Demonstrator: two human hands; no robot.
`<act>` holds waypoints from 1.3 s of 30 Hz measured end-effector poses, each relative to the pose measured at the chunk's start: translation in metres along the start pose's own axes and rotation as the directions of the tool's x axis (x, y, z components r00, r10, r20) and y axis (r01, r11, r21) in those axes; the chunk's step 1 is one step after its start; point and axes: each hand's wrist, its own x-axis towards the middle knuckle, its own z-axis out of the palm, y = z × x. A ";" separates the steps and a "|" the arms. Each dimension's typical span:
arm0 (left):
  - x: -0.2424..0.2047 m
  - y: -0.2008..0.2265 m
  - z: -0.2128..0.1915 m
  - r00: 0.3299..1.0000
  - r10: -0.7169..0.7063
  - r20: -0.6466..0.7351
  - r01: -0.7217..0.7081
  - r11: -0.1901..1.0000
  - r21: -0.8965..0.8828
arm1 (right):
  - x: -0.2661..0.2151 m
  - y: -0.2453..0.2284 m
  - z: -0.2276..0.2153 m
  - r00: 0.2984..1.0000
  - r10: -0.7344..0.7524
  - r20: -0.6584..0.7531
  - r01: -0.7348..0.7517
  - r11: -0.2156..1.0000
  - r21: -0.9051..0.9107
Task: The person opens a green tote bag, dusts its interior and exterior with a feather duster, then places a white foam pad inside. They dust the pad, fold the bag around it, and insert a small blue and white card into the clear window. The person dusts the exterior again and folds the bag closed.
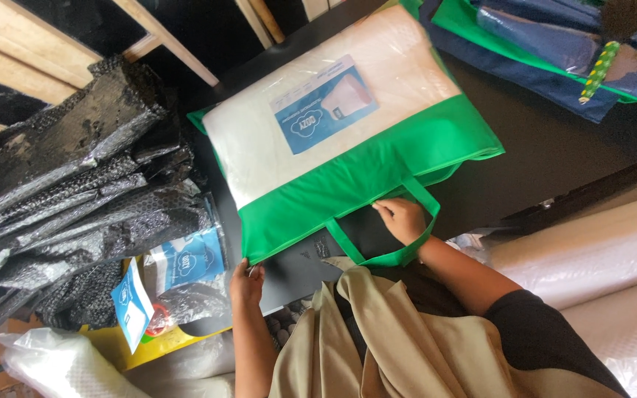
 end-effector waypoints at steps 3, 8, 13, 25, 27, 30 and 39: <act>-0.011 0.000 0.013 0.999 0.000 -0.038 -0.003 0.998 -0.062 | 0.001 0.041 -0.013 0.993 0.058 -0.099 -0.054 0.998 0.042; -0.005 -0.009 0.014 0.996 0.004 -0.088 -0.016 0.991 -0.133 | -0.002 0.140 -0.080 0.959 0.227 -0.172 -0.269 0.919 -0.289; -0.012 -0.014 0.020 0.985 0.038 -0.166 -0.067 0.984 -0.168 | 0.007 0.252 -0.170 0.863 0.294 -0.411 -0.461 0.791 -0.402; -0.064 -0.007 0.072 0.728 0.386 -0.567 -0.125 0.888 0.443 | 0.131 0.339 -0.281 0.562 0.700 -0.441 -0.739 0.664 0.113; -0.057 -0.003 0.079 0.496 0.830 -0.255 -0.550 0.527 0.648 | 0.150 0.359 -0.272 0.526 0.790 -0.315 -0.772 0.599 0.214; -0.092 0.022 0.138 0.406 0.914 0.025 -0.581 0.237 0.779 | 0.156 0.443 -0.245 0.554 0.686 -0.472 -0.772 0.635 0.016; -0.079 -0.010 0.234 0.539 0.783 0.311 -0.305 -0.162 0.938 | 0.215 0.169 -0.215 0.927 0.347 -0.140 -0.295 0.909 0.295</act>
